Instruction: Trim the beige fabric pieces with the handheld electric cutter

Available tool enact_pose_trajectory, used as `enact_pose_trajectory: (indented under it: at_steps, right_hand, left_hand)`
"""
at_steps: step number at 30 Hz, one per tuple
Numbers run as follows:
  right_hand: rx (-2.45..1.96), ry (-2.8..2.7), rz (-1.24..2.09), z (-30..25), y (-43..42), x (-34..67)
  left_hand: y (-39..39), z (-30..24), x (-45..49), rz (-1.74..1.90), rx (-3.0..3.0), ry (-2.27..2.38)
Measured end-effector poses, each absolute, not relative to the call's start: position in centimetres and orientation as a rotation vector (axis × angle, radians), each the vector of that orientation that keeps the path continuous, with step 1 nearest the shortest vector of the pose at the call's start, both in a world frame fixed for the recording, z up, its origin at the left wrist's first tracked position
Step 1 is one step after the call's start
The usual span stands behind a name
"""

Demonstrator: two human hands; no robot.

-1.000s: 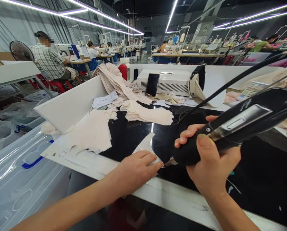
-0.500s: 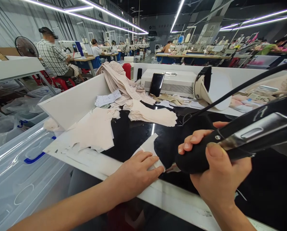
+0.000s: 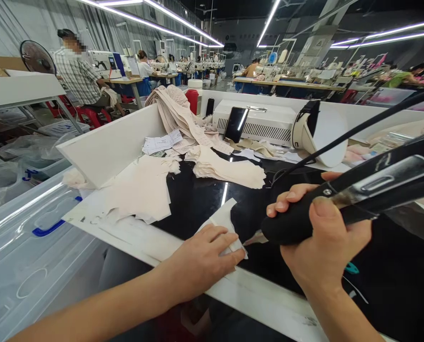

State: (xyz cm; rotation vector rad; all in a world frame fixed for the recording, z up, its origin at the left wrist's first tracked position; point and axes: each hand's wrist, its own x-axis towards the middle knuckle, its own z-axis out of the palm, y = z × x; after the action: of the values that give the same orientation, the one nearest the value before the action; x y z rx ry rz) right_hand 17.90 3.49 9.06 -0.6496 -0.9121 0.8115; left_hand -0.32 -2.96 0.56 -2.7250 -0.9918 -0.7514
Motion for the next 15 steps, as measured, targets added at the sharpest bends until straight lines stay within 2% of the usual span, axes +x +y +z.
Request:
enact_pose_trajectory:
  at_steps: [15]
  right_hand:
    - [-0.679, -0.897, 0.8, 9.12, 3.81, 17.48]
  left_hand:
    - [-2.94, 0.6, -0.25, -0.785, -2.751, -1.02]
